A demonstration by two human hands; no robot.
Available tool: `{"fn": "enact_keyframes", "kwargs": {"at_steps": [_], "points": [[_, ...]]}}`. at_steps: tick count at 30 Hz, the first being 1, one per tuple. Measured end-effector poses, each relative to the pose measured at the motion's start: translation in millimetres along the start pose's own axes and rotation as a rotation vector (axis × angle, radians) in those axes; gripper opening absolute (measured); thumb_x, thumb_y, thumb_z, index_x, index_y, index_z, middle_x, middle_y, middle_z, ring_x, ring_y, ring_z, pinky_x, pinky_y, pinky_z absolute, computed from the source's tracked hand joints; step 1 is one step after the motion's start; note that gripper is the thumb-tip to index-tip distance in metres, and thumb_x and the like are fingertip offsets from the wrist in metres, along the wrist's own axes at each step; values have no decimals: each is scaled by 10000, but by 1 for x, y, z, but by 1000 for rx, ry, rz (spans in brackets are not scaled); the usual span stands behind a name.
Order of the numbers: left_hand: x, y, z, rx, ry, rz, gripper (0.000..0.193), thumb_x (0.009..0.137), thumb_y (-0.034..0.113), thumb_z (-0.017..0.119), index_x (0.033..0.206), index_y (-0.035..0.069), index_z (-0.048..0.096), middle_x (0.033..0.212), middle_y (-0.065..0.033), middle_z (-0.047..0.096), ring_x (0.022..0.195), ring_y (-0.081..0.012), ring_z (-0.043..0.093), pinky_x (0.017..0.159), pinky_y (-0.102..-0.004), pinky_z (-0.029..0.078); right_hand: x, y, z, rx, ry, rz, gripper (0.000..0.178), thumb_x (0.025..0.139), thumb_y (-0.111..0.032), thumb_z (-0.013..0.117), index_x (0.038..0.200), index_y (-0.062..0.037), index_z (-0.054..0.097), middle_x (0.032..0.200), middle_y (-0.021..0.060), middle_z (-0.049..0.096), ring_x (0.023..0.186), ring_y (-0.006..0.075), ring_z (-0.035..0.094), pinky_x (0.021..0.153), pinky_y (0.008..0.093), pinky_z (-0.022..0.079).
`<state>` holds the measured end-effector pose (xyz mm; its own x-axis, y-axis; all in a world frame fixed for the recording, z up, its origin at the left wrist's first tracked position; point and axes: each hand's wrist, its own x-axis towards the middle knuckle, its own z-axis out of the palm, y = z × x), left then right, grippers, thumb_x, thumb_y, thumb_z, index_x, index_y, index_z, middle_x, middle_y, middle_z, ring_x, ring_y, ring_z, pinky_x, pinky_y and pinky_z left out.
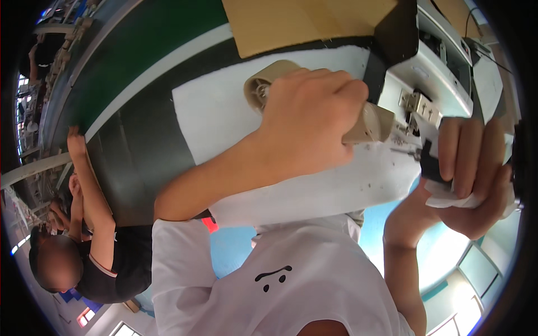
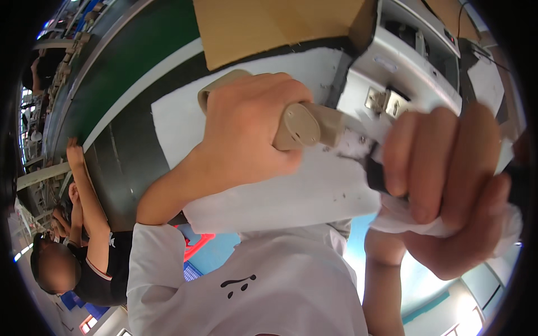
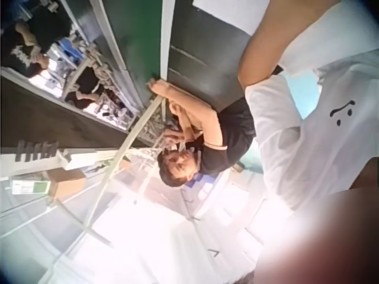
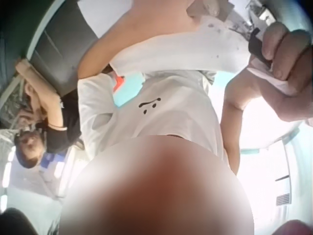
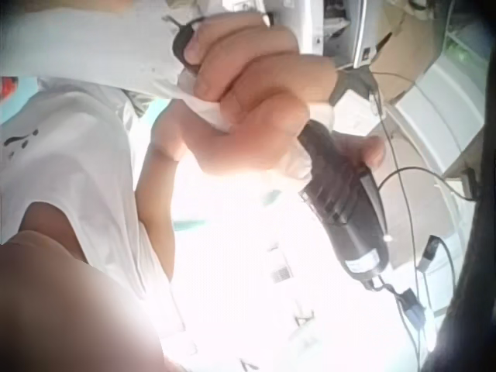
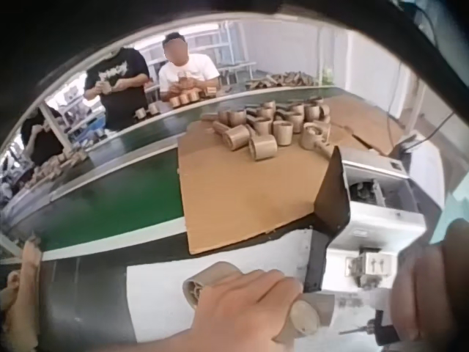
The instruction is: Assembling plastic device components using an electric screwdriver on a factory production line.
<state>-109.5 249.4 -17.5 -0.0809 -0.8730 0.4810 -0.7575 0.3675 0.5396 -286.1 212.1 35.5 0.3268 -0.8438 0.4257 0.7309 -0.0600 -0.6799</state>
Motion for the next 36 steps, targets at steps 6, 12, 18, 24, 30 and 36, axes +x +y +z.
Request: {"fn": "enact_keyframes", "kwargs": {"at_steps": [6, 12, 18, 24, 30, 36], "points": [[32, -112, -82, 593, -160, -609, 320, 623, 127, 711, 933, 47, 723, 884, -211, 709, 866, -387, 682, 801, -441, 553, -31, -46, -70, -285, -75, -134, 549, 918, -45, 567, 1374, -124, 271, 660, 6, 466, 460, 88, 448, 462, 230, 433], [26, -287, -176, 951, -213, -857, 552, 679, 243, 728, 1174, 31, 607, 1153, -215, 642, 1092, -383, 627, 939, -450, 518, -65, -72, -116, -382, 94, -114, 596, 902, -40, 568, 1404, -81, 251, 627, -3, 418, 431, 66, 379, 429, 223, 385], [119, -290, -115, 893, -112, -668, 747, 711, 295, 768, 1340, 22, 472, 1236, -290, 588, 1155, -424, 582, 959, -470, 503, -73, -73, -148, -455, 298, -98, 585, 906, -61, 580, 1393, -83, 256, 608, -7, 381, 418, 59, 338, 415, 221, 363], [253, -319, -38, 550, 147, -502, 587, 751, 492, 698, 1180, 92, 677, 1131, -179, 693, 1033, -323, 676, 917, -402, 526, -53, -55, -159, -516, 350, -76, 594, 892, -83, 590, 1371, -85, 239, 610, -6, 374, 423, 63, 333, 419, 231, 350], [227, -96, -36, 66, 358, -717, 313, 698, 311, 682, 862, 52, 742, 826, -187, 717, 834, -328, 722, 755, -394, 578, -89, -83, -196, -463, 426, -16, 194, 934, -201, 611, 881, -17, 581, 646, 86, 594, 475, 184, 530, 463, 342, 494], [321, -259, 62, 476, -251, -723, 592, 715, 356, 742, 1241, 95, 664, 1277, -112, 641, 1134, -232, 635, 905, -378, 547, -58, -84, -224, -466, 59, 17, 253, 937, -151, 587, 723, -55, 492, 545, 28, 443, 428, 123, 423, 412, 305, 416]]}}
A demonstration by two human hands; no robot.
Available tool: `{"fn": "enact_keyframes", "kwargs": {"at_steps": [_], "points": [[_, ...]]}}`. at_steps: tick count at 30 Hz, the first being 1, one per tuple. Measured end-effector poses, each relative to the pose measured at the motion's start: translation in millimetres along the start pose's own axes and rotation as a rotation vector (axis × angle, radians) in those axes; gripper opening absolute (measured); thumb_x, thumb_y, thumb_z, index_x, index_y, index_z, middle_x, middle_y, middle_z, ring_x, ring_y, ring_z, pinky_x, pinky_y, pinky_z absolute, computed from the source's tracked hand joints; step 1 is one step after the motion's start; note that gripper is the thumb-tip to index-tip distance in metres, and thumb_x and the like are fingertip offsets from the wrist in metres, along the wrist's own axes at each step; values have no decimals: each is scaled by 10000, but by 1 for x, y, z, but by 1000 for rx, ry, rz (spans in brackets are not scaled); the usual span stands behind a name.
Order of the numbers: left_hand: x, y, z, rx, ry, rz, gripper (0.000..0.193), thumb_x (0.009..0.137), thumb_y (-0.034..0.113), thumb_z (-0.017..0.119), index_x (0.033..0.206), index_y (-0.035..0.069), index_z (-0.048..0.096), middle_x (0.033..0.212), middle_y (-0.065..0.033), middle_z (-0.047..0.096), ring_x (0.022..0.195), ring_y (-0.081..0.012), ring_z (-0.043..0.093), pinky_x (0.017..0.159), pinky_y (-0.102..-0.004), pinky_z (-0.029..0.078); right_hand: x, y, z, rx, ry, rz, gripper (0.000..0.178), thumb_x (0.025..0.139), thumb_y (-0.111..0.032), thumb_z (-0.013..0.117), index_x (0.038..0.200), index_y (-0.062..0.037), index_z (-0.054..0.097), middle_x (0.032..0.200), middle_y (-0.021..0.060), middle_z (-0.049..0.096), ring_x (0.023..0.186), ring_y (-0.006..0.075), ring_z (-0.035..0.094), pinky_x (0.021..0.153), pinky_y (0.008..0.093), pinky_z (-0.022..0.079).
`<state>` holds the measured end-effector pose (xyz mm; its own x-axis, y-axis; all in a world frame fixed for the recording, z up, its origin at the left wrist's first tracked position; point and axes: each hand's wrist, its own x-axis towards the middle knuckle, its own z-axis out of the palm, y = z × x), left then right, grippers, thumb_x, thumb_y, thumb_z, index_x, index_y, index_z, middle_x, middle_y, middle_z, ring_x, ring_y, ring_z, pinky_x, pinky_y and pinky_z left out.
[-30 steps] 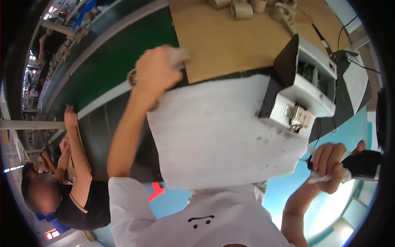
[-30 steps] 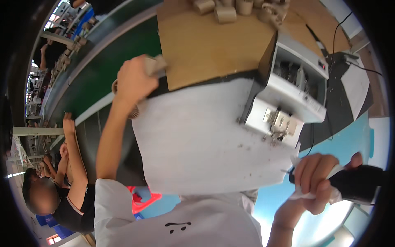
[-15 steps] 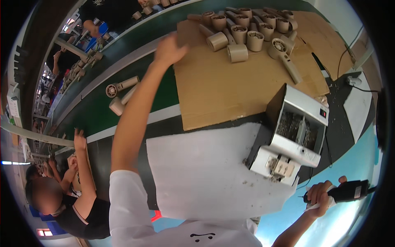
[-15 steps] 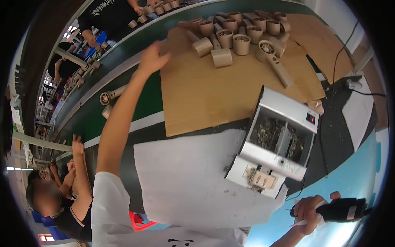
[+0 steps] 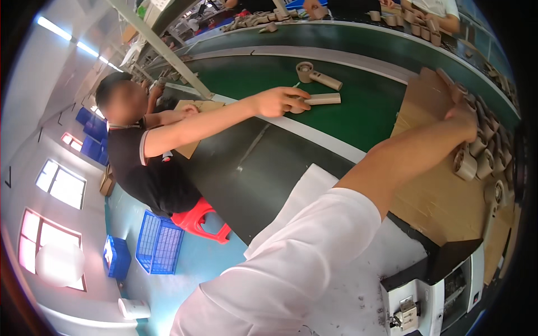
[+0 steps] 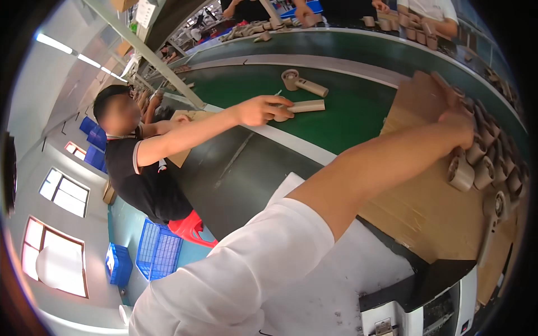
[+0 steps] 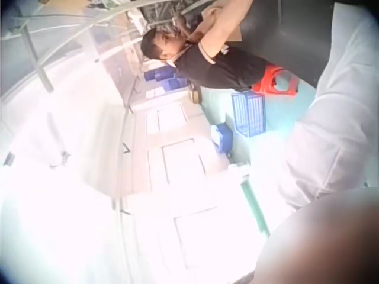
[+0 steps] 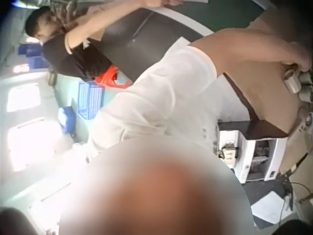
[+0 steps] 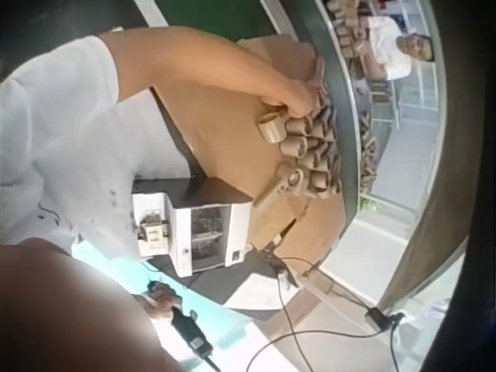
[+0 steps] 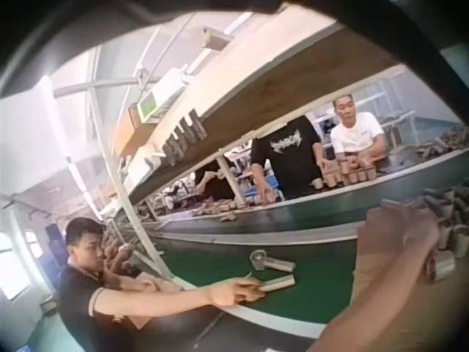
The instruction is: Assembling plastic device components using an electric screwdriver on a factory production line.
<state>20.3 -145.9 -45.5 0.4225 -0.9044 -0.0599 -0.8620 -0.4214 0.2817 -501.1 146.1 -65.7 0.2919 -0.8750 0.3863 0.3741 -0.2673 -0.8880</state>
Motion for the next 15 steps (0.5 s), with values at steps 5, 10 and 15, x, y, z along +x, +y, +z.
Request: {"fn": "enact_keyframes", "kwargs": {"at_steps": [5, 10, 15], "points": [[-46, 30, -33, 44, -238, -108, 663, 682, 456, 745, 1259, 142, 654, 1294, -76, 628, 1121, -289, 635, 878, -533, 534, 21, 10, 18, -121, 19, -114, 386, 930, -166, 580, 598, -79, 404, 527, 38, 431, 393, 129, 405, 362, 311, 408], [-29, 28, -13, 268, -242, -165, 720, 655, 465, 771, 1297, 176, 620, 1243, -30, 631, 1062, -317, 648, 824, -620, 521, 11, 2, 35, -65, 9, -132, 376, 921, -156, 595, 606, -80, 404, 544, 41, 442, 414, 133, 420, 376, 314, 426], [-45, 13, 1, 153, -78, -129, 772, 609, 404, 809, 1302, 135, 600, 1213, -54, 634, 1035, -275, 660, 838, -555, 542, -8, -2, 31, -31, 49, -87, 358, 913, -145, 613, 622, -82, 415, 551, 31, 452, 421, 132, 408, 391, 316, 429]]}}
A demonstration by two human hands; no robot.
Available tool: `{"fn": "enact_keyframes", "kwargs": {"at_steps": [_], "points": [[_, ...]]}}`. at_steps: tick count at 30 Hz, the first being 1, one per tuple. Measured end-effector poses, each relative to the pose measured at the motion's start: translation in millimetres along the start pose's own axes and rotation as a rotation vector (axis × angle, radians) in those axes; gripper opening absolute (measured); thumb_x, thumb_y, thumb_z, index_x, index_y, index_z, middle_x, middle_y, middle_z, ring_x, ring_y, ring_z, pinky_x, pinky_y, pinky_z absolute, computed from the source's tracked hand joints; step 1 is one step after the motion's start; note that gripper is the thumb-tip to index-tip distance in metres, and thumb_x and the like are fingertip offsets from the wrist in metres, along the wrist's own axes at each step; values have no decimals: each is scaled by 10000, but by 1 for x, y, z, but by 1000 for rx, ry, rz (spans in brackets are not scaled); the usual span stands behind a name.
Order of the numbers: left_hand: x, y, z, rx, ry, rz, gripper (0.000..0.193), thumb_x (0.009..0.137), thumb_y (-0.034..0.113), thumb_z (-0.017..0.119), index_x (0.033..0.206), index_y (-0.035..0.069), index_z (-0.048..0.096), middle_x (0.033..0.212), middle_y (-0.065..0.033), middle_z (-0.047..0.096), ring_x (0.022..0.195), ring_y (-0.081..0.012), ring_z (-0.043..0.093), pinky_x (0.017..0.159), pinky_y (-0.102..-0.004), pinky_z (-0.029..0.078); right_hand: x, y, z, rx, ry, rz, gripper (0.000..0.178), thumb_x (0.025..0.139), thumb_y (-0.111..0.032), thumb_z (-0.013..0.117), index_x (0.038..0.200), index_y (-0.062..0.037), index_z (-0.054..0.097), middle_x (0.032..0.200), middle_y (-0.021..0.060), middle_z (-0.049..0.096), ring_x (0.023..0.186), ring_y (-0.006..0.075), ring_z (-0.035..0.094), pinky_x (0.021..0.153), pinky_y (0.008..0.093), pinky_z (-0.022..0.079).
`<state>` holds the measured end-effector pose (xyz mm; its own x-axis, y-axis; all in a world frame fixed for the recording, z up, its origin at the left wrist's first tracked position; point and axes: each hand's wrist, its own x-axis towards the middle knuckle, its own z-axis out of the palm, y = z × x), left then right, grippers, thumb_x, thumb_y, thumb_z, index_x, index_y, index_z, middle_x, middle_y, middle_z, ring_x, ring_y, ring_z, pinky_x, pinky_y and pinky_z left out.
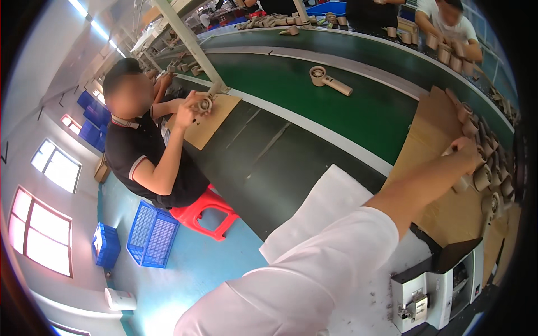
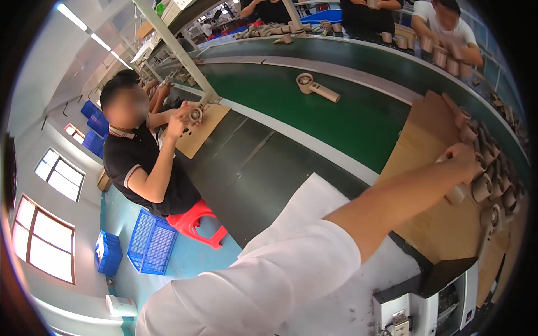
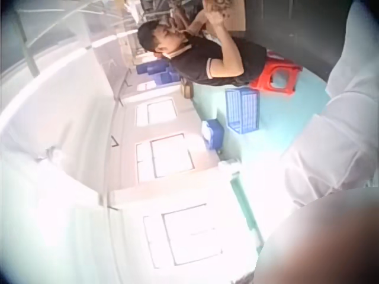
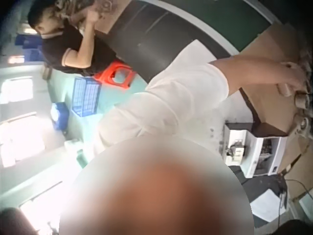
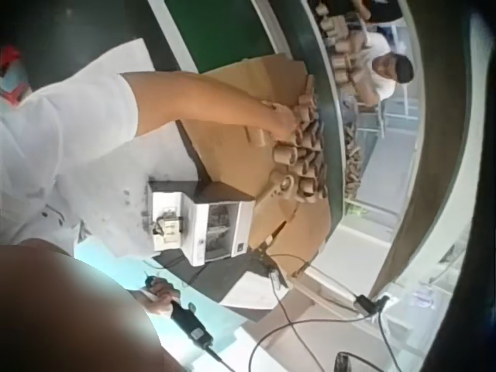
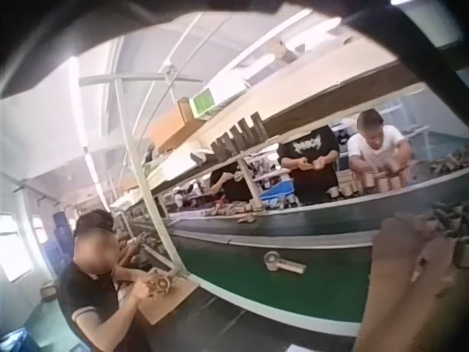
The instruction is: Assembling plastic device components using an electric screwdriver on a factory production line.
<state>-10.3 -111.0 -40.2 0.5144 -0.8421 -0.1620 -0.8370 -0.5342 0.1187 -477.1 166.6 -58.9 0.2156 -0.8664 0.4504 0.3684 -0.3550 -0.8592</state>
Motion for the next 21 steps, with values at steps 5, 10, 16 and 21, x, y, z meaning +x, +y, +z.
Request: {"fn": "enact_keyframes", "kwargs": {"at_steps": [5, 10, 16, 21], "points": [[-50, -19, 27, -251, 147, 132, 835, 550, 321, 833, 1248, -48, 562, 1166, -152, 641, 1001, -271, 672, 835, -432, 562, -12, -9, 6, -35, 59, 37, 352, 918, -157, 617, 634, -98, 418, 540, 18, 433, 422, 121, 398, 404, 310, 423], [-100, -49, 24, -250, 335, 514, 912, 564, 263, 808, 1294, -133, 433, 1075, -222, 644, 978, -362, 651, 844, -419, 537, -17, -8, 0, 59, 3, 87, 365, 927, -184, 619, 637, -106, 412, 533, 7, 407, 418, 118, 383, 416, 299, 407], [-153, -67, 39, -664, 719, 570, 951, 652, 159, 764, 1406, -65, 229, 1294, -330, 446, 1011, -476, 586, 848, -487, 513, -21, -9, 12, -18, 42, 111, 401, 930, -242, 625, 627, -122, 392, 518, -8, 362, 424, 112, 367, 424, 287, 359], [-188, -78, 41, -691, 681, 409, 984, 641, 70, 760, 1431, -30, 182, 1313, -333, 376, 1028, -485, 565, 843, -499, 506, -20, -33, 36, -224, 123, 265, 443, 896, -301, 666, 607, -156, 363, 497, -35, 337, 429, 108, 368, 449, 292, 364]]}}
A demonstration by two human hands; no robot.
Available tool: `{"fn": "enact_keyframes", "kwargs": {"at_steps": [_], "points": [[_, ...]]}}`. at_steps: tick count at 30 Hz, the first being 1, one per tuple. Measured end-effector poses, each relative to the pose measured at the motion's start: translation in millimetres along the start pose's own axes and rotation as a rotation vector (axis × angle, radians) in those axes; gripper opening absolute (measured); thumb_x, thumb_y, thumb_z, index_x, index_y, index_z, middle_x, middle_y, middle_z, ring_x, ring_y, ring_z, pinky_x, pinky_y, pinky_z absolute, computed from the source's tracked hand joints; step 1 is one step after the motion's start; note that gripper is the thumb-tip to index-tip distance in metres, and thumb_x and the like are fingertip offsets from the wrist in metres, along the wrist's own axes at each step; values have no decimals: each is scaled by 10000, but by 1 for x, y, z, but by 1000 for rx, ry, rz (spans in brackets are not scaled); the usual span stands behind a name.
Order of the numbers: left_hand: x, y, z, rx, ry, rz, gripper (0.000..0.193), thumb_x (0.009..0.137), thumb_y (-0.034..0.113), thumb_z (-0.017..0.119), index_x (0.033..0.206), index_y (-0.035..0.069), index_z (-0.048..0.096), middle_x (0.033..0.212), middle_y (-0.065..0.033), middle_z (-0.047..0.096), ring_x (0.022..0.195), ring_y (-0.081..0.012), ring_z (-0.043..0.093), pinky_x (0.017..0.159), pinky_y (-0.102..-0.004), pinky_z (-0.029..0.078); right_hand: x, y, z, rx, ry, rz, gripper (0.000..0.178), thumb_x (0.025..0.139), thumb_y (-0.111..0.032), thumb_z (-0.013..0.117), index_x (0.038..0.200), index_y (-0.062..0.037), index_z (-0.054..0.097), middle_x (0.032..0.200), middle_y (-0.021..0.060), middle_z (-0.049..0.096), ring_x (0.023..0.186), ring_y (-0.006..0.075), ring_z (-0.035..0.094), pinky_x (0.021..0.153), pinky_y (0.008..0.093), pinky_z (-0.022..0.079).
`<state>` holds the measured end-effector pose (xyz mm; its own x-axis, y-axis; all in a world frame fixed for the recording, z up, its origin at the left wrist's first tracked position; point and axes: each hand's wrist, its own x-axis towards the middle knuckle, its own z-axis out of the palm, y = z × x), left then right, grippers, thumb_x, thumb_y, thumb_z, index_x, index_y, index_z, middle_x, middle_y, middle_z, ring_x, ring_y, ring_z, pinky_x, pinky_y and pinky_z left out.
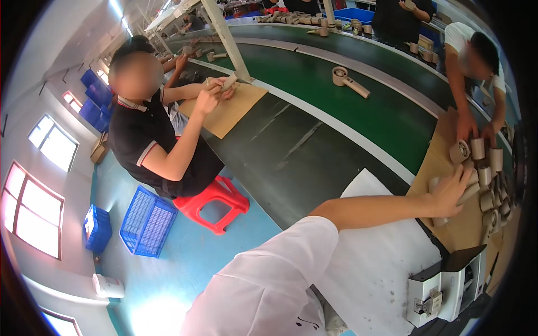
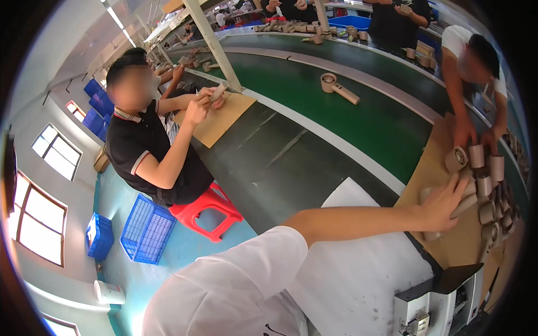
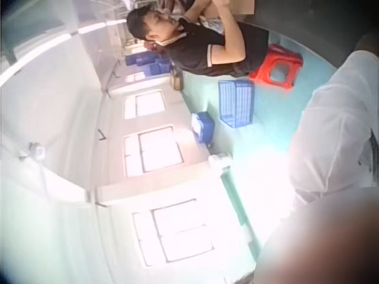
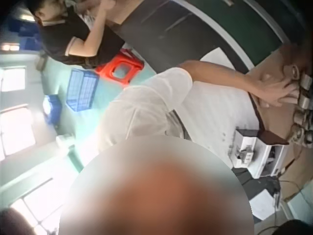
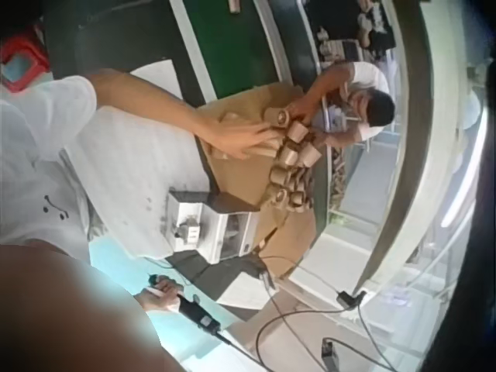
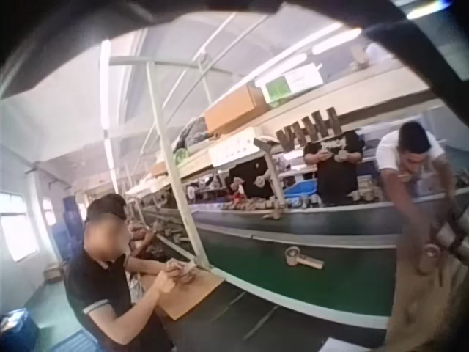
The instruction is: Assembling plastic device components using an electric screwdriver on a factory production line.
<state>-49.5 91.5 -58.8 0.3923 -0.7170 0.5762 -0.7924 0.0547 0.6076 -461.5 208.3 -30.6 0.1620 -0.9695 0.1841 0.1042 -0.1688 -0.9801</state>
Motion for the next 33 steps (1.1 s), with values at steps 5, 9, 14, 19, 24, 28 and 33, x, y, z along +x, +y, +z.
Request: {"fn": "enact_keyframes", "kwargs": {"at_steps": [5, 9, 14, 19, 24, 28, 33], "points": [[-10, 4, -5, 46, 96, -8, 1013, 604, 26, 776, 1437, -37, 204, 1299, -331, 390, 1032, -472, 570, 827, -507, 505, -20, -14, -31, 39, -18, 95, 436, 881, -324, 698, 623, -157, 388, 524, -46, 373, 463, 97, 407, 477, 278, 416], [-8, -4, -7, 110, -62, -12, 873, 605, 11, 766, 1356, -45, 325, 1235, -304, 476, 1017, -428, 593, 818, -471, 512, -27, -14, -24, 54, 14, 66, 436, 879, -342, 700, 631, -156, 393, 530, -44, 371, 464, 96, 407, 473, 266, 405], [-3, -19, -9, 197, -286, -79, 646, 622, 15, 758, 1197, -56, 473, 1020, -219, 621, 957, -370, 630, 760, -417, 524, -27, -1, -18, 55, 68, 51, 417, 892, -344, 681, 649, -153, 401, 533, -45, 370, 459, 87, 393, 466, 257, 377], [-4, -5, -11, 294, -284, -136, 627, 628, 106, 784, 1173, -63, 521, 953, -172, 667, 898, -312, 679, 735, -373, 530, 25, 70, -25, 1208, -948, -447, 393, 890, -314, 677, 651, -146, 414, 532, -46, 375, 454, 90, 395, 465, 260, 374], [6, -28, -14, 457, -375, -85, 620, 623, 156, 800, 1169, -41, 582, 1002, -150, 675, 917, -279, 686, 755, -378, 539, -27, -5, -10, 57, 89, 27, 381, 882, -290, 687, 651, -147, 420, 535, -44, 393, 452, 88, 397, 463, 259, 377], [11, -8, -33, 660, -548, -180, 546, 636, 209, 810, 1127, 14, 672, 1061, -103, 688, 969, -267, 694, 778, -428, 563, -31, -1, -23, 86, 85, 49, 365, 869, -269, 703, 660, -142, 433, 545, -39, 410, 453, 87, 403, 463, 256, 389], [22, -14, -15, 736, -742, -247, 533, 649, 251, 810, 1147, 96, 701, 1158, -91, 679, 982, -273, 691, 800, -467, 566, 8, 53, -28, 1331, -880, -476, 338, 873, -233, 700, 676, -135, 443, 571, -28, 433, 454, 89, 410, 451, 265, 407]]}}
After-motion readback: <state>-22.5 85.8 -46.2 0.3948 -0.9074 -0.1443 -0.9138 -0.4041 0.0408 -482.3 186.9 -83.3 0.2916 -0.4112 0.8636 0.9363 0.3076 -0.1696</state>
